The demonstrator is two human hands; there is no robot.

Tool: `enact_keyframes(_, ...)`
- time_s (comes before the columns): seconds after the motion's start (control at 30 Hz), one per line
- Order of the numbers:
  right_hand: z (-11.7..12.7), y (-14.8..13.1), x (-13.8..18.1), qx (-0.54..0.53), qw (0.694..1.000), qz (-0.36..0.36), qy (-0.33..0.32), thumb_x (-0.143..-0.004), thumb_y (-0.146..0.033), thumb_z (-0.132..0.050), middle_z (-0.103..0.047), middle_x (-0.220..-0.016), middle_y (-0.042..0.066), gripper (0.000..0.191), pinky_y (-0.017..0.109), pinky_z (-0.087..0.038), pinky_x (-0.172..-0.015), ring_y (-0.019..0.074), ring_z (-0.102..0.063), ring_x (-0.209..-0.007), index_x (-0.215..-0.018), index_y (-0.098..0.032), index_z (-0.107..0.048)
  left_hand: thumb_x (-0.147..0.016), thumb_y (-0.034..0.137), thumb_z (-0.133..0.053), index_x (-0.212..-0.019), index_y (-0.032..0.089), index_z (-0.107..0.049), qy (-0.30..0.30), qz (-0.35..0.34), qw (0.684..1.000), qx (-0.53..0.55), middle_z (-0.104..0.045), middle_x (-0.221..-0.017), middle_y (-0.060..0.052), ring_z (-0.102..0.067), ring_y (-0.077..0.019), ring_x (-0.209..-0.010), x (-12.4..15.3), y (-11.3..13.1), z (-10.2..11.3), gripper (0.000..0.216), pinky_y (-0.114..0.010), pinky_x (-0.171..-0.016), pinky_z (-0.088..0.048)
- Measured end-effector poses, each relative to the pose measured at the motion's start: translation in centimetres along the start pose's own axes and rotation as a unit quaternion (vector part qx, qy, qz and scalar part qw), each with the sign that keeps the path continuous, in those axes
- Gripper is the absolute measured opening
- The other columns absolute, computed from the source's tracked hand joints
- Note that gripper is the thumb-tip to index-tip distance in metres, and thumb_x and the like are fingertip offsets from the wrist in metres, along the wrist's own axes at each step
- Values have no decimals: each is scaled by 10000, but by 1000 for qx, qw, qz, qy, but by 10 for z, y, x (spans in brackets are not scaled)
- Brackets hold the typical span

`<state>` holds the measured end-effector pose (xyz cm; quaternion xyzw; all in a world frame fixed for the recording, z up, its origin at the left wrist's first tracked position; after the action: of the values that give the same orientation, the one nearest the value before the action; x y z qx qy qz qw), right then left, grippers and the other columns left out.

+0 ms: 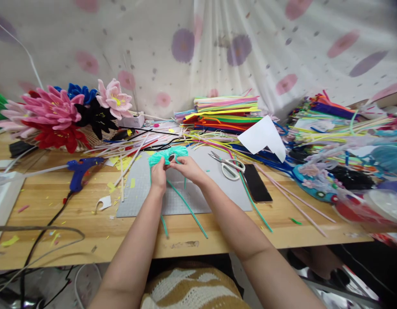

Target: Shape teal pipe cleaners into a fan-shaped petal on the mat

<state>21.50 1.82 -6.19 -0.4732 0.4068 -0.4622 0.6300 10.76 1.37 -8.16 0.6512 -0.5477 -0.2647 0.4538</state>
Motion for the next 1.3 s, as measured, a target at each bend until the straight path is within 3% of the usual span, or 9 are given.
enact_keyframes(0.1, -1, 1, -1, -5, 1000, 10, -9, -716, -246, -569, -620, -672, -17, 128, 256, -416, -717, 119, -559, -679, -664, -154, -641, -704, 362, -622, -601, 132, -613, -34, -8, 999, -2, -651, -592, -34, -648, -171, -683, 0, 2, 3, 252, -275, -669, -488)
enact_keyframes(0.2, -4, 6, -3, 13, 1000, 12, 25, -731, -243, -554, -640, -723, -5, 132, 272, -423, -758, 131, -577, -735, -724, -153, -650, -715, 405, -632, -647, 125, -623, -43, 29, 998, 38, -665, -623, -50, -656, -171, -707, 3, 3, -1, 288, -272, -677, -494)
enact_keyframes(0.43, -4, 10, 3, 60, 997, 5, 54, -749, -290, -570, -677, -772, 9, 161, 276, -428, -776, 146, -596, -782, -762, -167, -673, -781, 348, -600, -660, 107, -588, 35, 108, 993, 43, -648, -546, -43, -656, -150, -585, 11, 13, -12, 270, -257, -640, -508)
enact_keyframes(0.7, 0, 11, 0, 1, 998, 33, 59, -717, -271, -573, -655, -722, -3, 158, 250, -409, -747, 129, -576, -734, -698, -142, -662, -822, 281, -552, -666, 107, -603, -28, 113, 993, 27, -679, -584, -64, -680, -171, -667, 8, 23, -9, 239, -305, -739, -531)
enact_keyframes(1.0, 1, 12, -1, -1, 999, 13, 33, -730, -323, -562, -648, -759, -11, 222, 254, -412, -752, 144, -571, -780, -804, -142, -667, -667, 422, -693, -723, 89, -653, -113, 73, 990, -51, -701, -678, -99, -678, -228, -772, -8, 31, 7, 339, -379, -789, -516)
enact_keyframes(1.17, -6, 16, 1, 31, 998, 9, 44, -761, -329, -521, -648, -772, 9, 216, 266, -412, -767, 141, -572, -764, -755, -145, -634, -583, 461, -739, -774, 99, -676, -166, 78, 983, -20, -713, -794, -115, -656, -235, -885, 1, 20, 4, 414, -349, -831, -482)
enact_keyframes(1.3, -13, 20, 4, 66, 996, 26, 51, -786, -314, -493, -636, -784, 16, 200, 269, -415, -773, 140, -569, -768, -789, -153, -611, -525, 425, -775, -713, 107, -679, -126, 73, 989, 13, -711, -769, -105, -646, -237, -902, 9, 6, 1, 381, -331, -830, -463)
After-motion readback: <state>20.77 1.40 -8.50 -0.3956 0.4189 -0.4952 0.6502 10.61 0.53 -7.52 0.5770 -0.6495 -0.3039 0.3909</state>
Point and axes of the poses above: each hand's wrist, its own x-axis away from the middle knuckle, its own z-axis out of the back of the hand, y = z × x, the point moved 1 cm from there along -x, towards the middle knuckle
